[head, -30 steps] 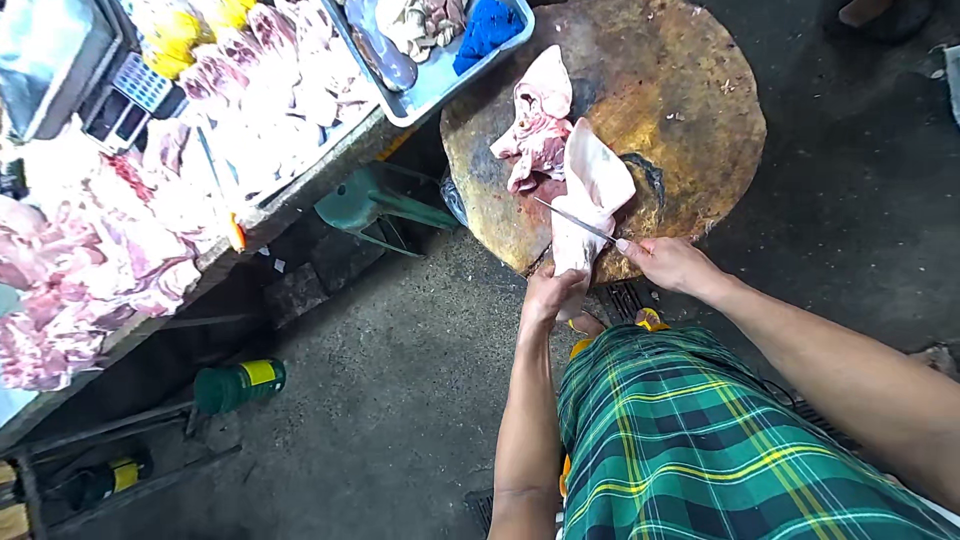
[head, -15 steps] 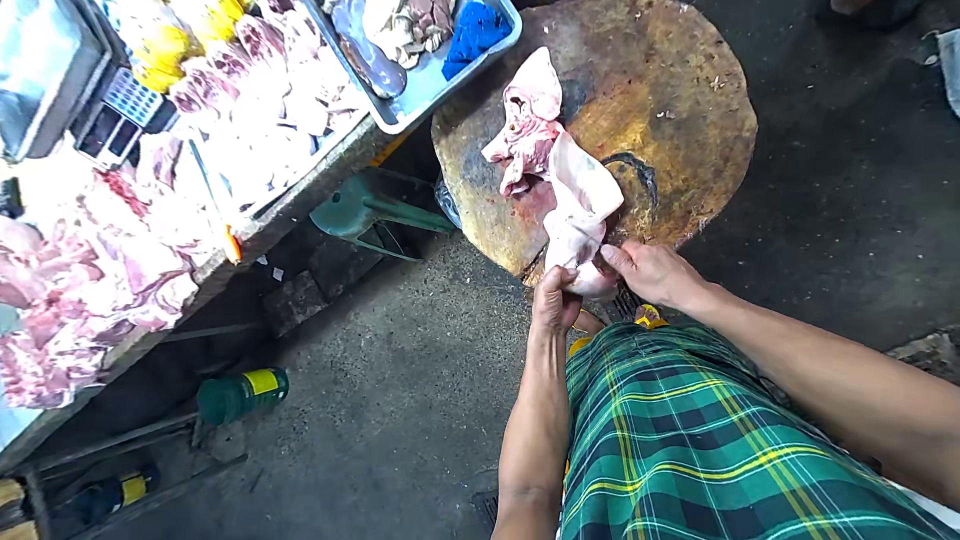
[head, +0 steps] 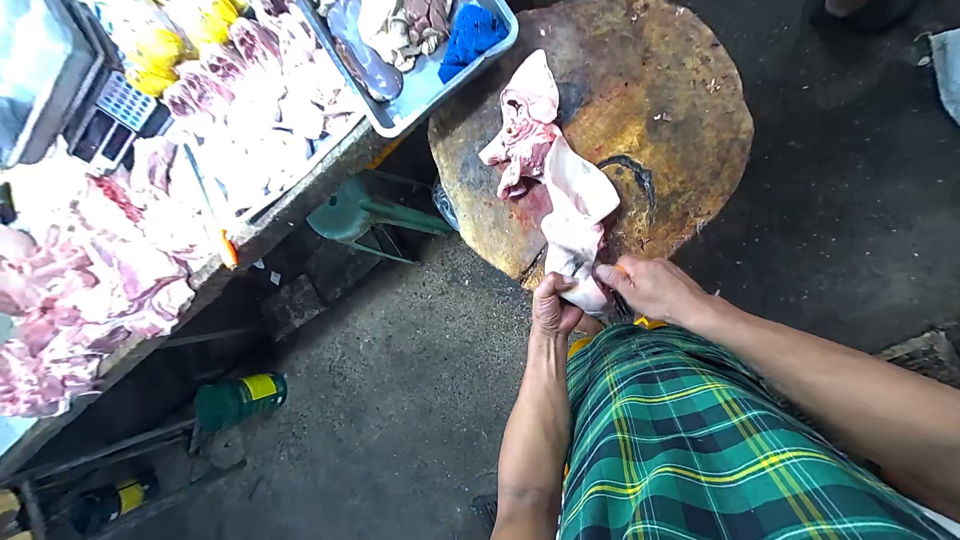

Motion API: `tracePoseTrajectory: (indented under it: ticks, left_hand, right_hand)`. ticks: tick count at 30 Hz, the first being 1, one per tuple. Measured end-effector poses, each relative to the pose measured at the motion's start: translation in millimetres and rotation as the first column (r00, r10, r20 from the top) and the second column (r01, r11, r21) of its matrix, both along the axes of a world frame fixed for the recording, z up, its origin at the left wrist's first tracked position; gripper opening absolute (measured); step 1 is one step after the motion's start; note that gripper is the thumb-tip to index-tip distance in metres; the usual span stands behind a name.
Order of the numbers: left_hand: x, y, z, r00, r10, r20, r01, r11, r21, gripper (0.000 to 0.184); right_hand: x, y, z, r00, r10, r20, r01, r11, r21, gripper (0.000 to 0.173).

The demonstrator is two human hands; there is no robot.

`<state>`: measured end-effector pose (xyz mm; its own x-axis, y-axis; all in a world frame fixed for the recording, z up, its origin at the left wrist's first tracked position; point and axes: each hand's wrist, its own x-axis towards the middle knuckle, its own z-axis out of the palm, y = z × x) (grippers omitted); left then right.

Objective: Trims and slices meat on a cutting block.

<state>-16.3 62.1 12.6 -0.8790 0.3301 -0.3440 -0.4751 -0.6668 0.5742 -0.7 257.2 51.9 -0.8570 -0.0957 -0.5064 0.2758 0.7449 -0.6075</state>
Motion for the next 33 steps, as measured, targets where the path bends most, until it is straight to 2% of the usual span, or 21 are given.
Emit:
tracePoseTrajectory:
  ticks: [4, 8, 11, 13, 16, 18, 20, 22, 24, 27, 29, 31, 33]
  left_hand:
    - [0.2, 4.1, 1.2, 1.0, 0.013, -0.011, -0.013, 1.0, -0.012, 0.032]
    - [0.2, 4.5, 2.8, 1.0, 0.002, 0.007, -0.002, 1.0, -0.02, 0.03]
    - [-1.4, 2.0, 5.0, 0.999, 0.027, 0.03, -0.027, 1.0, -0.002, 0.03]
    - [-3.6, -1.4, 5.6, 0.999, 0.016, 0.035, -0.017, 1.0, 0.009, 0.033]
    - [-5.3, -0.1, 6.1, 0.999, -0.029, 0.023, 0.029, 1.0, -0.005, 0.033]
    - [-4.9, 0.9, 4.8, 0.998, -0.056, -0.006, 0.056, 0.998, -0.026, 0.03]
    - [-2.9, -1.0, 2.3, 0.997, -0.072, -0.021, 0.071, 0.997, -0.039, 0.031]
    - [-4.9, -4.2, 5.3, 0.996, -0.086, 0.002, 0.086, 0.994, -0.064, 0.034]
    - [-7.9, -7.1, 13.5, 0.99, -0.115, 0.075, 0.129, 0.967, -0.221, 0.034]
    - [-9.5, -8.9, 9.1, 0.977, -0.105, 0.188, 0.186, 0.851, -0.492, 0.033]
    - [-11.4, -10.6, 0.2, 0.974, -0.096, 0.204, 0.195, 0.814, -0.547, 0.037]
    - [-9.7, -12.1, -5.7, 0.972, -0.096, 0.214, 0.204, 0.795, -0.571, 0.037]
    - [-12.2, -10.3, -5.6, 0.973, -0.077, 0.218, 0.199, 0.762, -0.616, 0.035]
  right_hand:
    - [-1.6, 6.4, -7.5, 0.997, -0.077, -0.021, 0.077, 0.997, 0.008, 0.069]
    - [2.5, 4.8, -0.9, 1.0, -0.008, -0.004, 0.008, 1.0, 0.015, 0.068]
    - [-1.1, 29.2, -9.8, 0.988, -0.154, 0.008, 0.154, 0.986, 0.062, 0.072]
    - [-1.9, 42.2, -6.9, 0.979, -0.2, 0.042, 0.196, 0.977, 0.082, 0.074]
    - [7.2, 32.2, 4.8, 0.993, -0.113, 0.032, 0.112, 0.994, 0.018, 0.07]
    - [11.7, 20.9, -3.4, 0.999, -0.053, -0.006, 0.054, 0.998, 0.026, 0.068]
    - [11.5, 27.0, -14.9, 0.993, -0.118, 0.005, 0.117, 0.988, 0.1, 0.071]
    - [12.1, 54.0, -22.9, 0.961, -0.271, 0.058, 0.271, 0.963, 0.008, 0.074]
    - [22.6, 87.4, -33.0, 0.895, -0.383, 0.228, 0.426, 0.885, -0.188, 0.079]
    - [42.1, 124.1, -65.0, 0.755, -0.427, 0.498, 0.644, 0.628, -0.438, 0.082]
    - [43.2, 131.3, -82.1, 0.729, -0.409, 0.549, 0.682, 0.501, -0.533, 0.076]
    - [32.7, 131.2, -95.4, 0.735, -0.371, 0.567, 0.676, 0.454, -0.58, 0.069]
    - [20.6, 129.4, -107.8, 0.728, -0.379, 0.572, 0.684, 0.461, -0.565, 0.065]
